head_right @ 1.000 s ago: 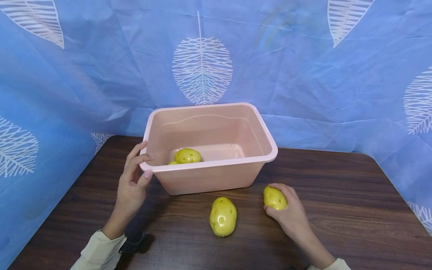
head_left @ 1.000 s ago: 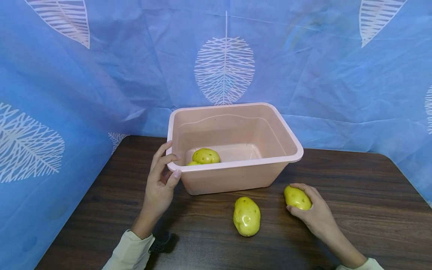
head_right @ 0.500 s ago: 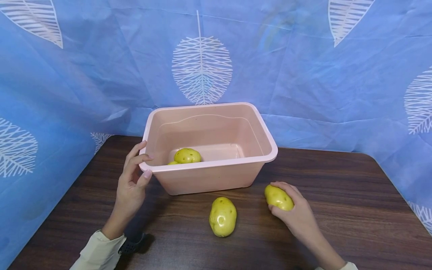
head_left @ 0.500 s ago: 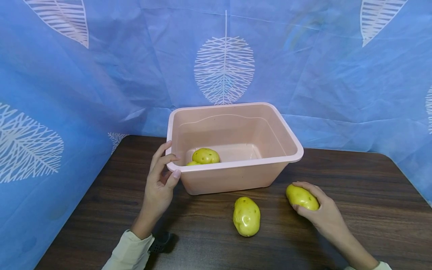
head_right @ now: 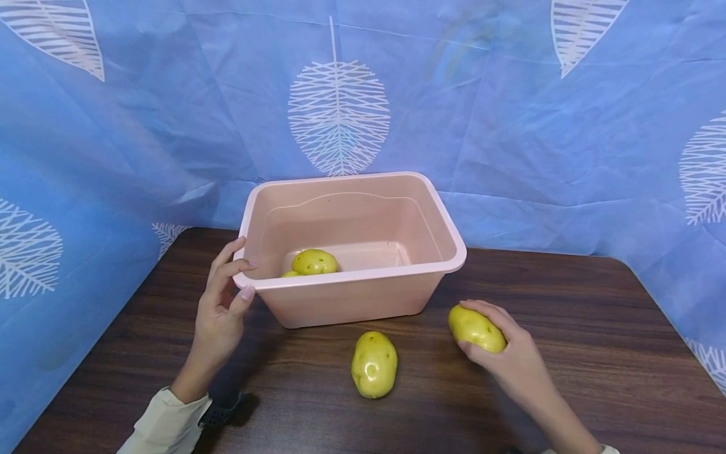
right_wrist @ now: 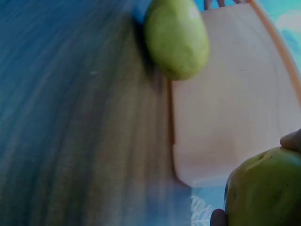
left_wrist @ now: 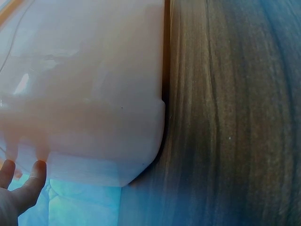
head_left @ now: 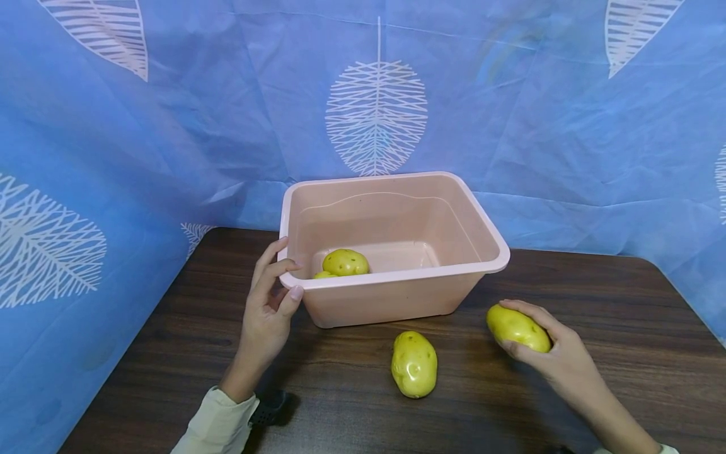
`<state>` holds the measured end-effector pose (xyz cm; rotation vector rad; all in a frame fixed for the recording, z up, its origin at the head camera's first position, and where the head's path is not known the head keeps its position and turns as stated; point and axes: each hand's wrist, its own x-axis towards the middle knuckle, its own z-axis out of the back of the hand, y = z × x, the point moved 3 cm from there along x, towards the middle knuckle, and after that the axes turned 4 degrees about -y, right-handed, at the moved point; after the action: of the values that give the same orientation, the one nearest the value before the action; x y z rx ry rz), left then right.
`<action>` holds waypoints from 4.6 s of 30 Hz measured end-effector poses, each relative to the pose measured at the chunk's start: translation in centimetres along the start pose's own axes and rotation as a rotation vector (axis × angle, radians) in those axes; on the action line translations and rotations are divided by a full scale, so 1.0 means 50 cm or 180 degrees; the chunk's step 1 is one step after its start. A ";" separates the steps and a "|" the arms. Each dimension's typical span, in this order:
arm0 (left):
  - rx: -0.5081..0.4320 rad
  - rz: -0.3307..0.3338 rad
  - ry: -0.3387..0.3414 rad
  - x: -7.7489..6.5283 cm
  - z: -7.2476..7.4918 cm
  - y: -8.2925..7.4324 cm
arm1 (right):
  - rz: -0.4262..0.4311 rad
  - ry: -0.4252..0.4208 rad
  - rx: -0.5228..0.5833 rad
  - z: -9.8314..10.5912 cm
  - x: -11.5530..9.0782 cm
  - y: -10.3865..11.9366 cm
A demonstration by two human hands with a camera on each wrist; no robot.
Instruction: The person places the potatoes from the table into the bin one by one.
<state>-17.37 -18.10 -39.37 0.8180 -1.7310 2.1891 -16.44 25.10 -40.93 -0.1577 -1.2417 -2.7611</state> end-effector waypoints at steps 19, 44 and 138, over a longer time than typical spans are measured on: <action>-0.0068 -0.0024 0.0003 0.001 0.001 0.005 | 0.0096 0.0338 0.0450 0.060 -0.017 0.056; -0.0104 0.0006 0.0005 0.001 0.000 0.001 | 0.0307 0.0854 0.1679 0.139 0.023 0.114; -0.0080 0.0031 0.0015 -0.001 0.003 0.005 | -0.0406 0.1864 0.2055 -0.048 0.448 0.333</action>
<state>-17.42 -18.29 -39.58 0.7995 -1.7604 2.1692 -36.33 11.03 -27.12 0.7371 -1.8691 -2.0764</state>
